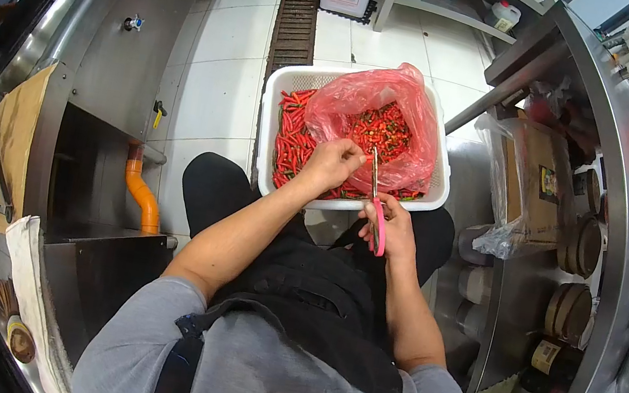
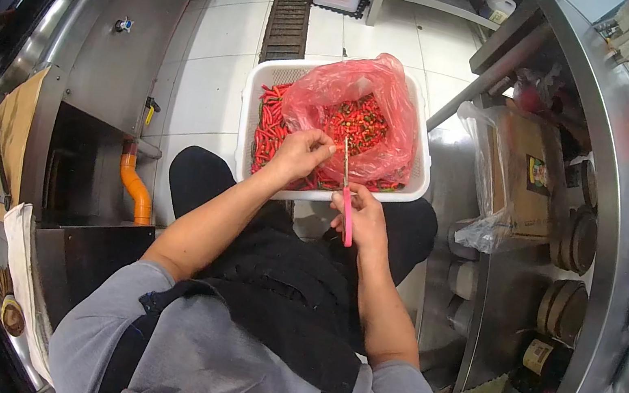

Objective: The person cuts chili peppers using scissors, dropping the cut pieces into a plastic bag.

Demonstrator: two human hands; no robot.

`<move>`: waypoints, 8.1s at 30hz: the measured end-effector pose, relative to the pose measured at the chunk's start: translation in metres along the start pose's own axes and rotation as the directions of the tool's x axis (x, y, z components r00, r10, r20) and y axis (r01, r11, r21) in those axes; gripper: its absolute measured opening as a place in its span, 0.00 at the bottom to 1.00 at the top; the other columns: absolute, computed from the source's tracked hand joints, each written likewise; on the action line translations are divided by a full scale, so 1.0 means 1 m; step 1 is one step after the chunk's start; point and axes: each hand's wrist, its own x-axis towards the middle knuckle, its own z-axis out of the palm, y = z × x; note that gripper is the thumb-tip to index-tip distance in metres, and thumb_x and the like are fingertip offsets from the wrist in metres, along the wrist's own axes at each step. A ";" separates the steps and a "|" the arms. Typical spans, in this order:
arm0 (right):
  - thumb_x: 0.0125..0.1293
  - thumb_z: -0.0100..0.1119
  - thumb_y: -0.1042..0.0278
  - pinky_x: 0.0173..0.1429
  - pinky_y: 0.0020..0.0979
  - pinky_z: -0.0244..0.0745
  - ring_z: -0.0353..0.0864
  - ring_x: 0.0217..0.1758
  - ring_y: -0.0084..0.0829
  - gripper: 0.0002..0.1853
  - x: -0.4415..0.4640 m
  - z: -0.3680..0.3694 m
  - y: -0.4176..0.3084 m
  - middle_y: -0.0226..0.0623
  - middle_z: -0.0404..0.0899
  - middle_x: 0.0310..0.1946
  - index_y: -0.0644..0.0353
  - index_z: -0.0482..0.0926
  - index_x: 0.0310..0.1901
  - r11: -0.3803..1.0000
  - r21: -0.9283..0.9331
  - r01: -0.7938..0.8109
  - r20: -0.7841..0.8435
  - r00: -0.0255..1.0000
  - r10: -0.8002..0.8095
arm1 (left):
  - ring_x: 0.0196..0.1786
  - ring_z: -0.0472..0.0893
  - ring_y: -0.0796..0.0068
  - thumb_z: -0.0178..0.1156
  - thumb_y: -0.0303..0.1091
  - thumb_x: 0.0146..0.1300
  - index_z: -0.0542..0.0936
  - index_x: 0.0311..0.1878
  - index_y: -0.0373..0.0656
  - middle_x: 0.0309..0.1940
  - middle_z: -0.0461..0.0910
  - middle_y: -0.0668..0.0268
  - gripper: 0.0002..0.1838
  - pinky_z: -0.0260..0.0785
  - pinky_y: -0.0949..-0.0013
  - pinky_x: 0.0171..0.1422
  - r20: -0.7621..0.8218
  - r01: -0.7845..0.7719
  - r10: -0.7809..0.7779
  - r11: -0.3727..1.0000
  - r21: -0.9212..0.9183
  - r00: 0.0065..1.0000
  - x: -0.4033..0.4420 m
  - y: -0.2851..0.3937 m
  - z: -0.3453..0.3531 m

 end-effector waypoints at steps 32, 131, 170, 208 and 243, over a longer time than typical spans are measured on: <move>0.65 0.65 0.59 0.17 0.21 0.67 0.74 0.15 0.21 0.22 -0.015 -0.029 0.005 0.34 0.77 0.25 0.67 0.74 0.53 0.989 0.149 0.003 -0.066 0.998 0.007 | 0.38 0.84 0.57 0.63 0.33 0.58 0.82 0.40 0.39 0.32 0.84 0.54 0.09 0.75 0.60 0.45 0.178 -0.236 0.166 0.816 0.527 0.970 0.011 -0.009 -0.074; 0.62 0.67 0.59 0.17 0.23 0.67 0.73 0.15 0.21 0.23 0.008 0.006 0.001 0.32 0.76 0.24 0.67 0.74 0.52 0.999 0.029 0.038 0.016 0.999 -0.038 | 0.28 0.82 0.73 0.62 0.32 0.62 0.81 0.41 0.35 0.26 0.83 0.60 0.10 0.73 0.67 0.34 -0.045 -0.130 0.137 0.982 0.137 0.990 -0.014 0.013 -0.003; 0.65 0.65 0.57 0.18 0.21 0.68 0.74 0.16 0.20 0.23 -0.009 -0.017 0.006 0.33 0.78 0.25 0.66 0.74 0.53 0.989 0.143 0.037 -0.044 0.999 -0.031 | 0.40 0.83 0.52 0.61 0.30 0.56 0.82 0.45 0.41 0.37 0.84 0.54 0.13 0.76 0.58 0.48 0.132 -0.184 0.128 0.742 0.644 0.983 0.014 -0.017 -0.112; 0.60 0.69 0.65 0.27 0.22 0.70 0.75 0.23 0.19 0.25 0.003 0.007 -0.002 0.31 0.78 0.27 0.69 0.73 0.55 0.989 0.097 0.114 0.102 0.987 -0.124 | 0.34 0.79 0.81 0.61 0.30 0.66 0.78 0.47 0.35 0.32 0.80 0.68 0.10 0.71 0.75 0.39 0.293 0.059 -0.005 0.983 -0.175 0.956 -0.033 0.025 -0.032; 0.59 0.71 0.61 0.21 0.24 0.69 0.76 0.19 0.22 0.31 0.013 0.001 0.003 0.35 0.78 0.28 0.72 0.71 0.57 0.992 0.060 0.111 0.005 0.994 -0.112 | 0.30 0.82 0.70 0.64 0.36 0.62 0.82 0.38 0.36 0.27 0.82 0.59 0.11 0.73 0.66 0.37 0.016 -0.082 0.080 0.988 0.131 0.997 -0.001 0.021 -0.006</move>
